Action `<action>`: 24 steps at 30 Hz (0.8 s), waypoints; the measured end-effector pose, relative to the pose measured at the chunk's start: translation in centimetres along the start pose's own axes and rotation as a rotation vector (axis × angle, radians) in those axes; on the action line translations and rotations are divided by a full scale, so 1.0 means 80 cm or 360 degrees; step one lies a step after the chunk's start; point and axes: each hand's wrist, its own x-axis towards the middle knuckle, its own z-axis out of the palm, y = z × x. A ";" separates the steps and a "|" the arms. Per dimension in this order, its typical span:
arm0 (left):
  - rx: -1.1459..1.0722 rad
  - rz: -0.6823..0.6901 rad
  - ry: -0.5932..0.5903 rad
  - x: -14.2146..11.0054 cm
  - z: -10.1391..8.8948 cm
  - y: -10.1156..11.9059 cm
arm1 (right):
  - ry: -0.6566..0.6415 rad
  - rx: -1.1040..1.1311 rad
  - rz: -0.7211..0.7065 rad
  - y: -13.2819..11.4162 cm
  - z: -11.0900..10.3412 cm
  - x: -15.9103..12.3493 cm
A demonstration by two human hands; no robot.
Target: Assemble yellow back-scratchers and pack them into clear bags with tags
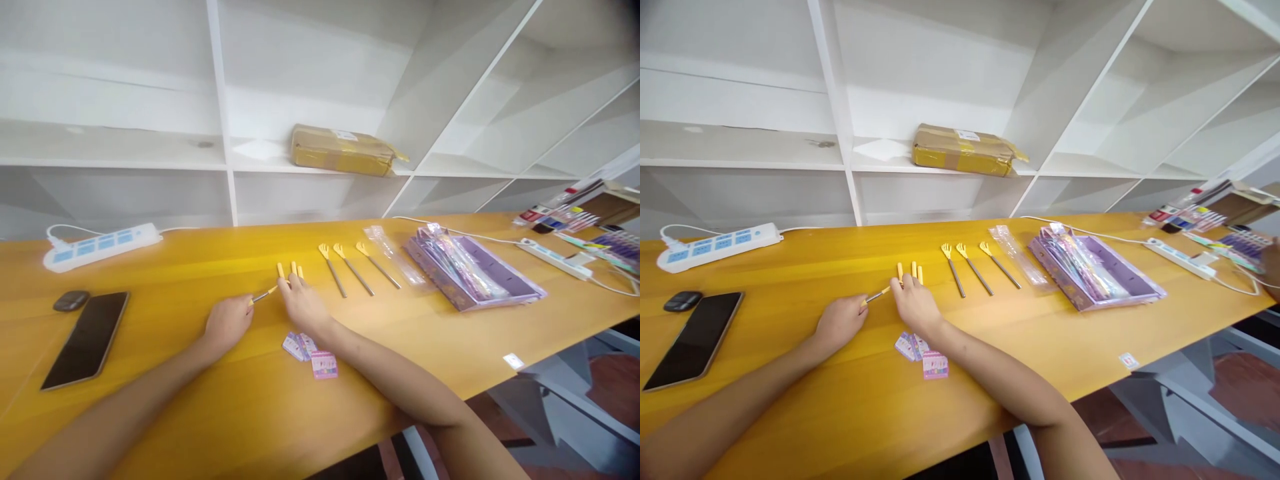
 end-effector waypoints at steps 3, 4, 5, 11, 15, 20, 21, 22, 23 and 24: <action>0.0029 0.0026 -0.0016 0.002 0.001 -0.001 | -0.0010 0.0015 -0.0011 0.011 0.006 -0.008; 0.0039 0.0045 -0.0024 0.003 0.001 -0.002 | 0.0008 0.0019 -0.0040 0.014 0.009 -0.011; 0.0051 0.0064 -0.0032 0.003 0.000 -0.004 | 0.0033 0.0024 -0.0076 0.016 0.013 -0.013; 0.0124 0.0130 -0.0037 0.004 -0.001 -0.011 | 0.0311 -0.0036 -0.0284 0.020 0.029 -0.013; 0.0165 0.0164 -0.0035 0.004 0.000 -0.009 | 0.0441 -0.0145 -0.0465 0.022 0.028 -0.009; 0.0185 0.0172 -0.0026 0.003 0.000 -0.009 | 0.0406 -0.0175 -0.0538 0.025 0.024 -0.006; 0.0183 0.0171 -0.0025 0.003 0.000 -0.009 | 0.0375 -0.0180 -0.0550 0.025 0.022 -0.006; 0.0182 0.0170 -0.0026 0.003 0.000 -0.009 | 0.0338 -0.0181 -0.0569 0.026 0.020 -0.004; 0.0182 0.0169 -0.0027 0.002 -0.001 -0.009 | 0.0297 -0.0180 -0.0594 0.026 0.018 -0.003; 0.0184 0.0166 -0.0029 0.002 -0.001 -0.008 | 0.0253 -0.0177 -0.0619 0.025 0.016 -0.002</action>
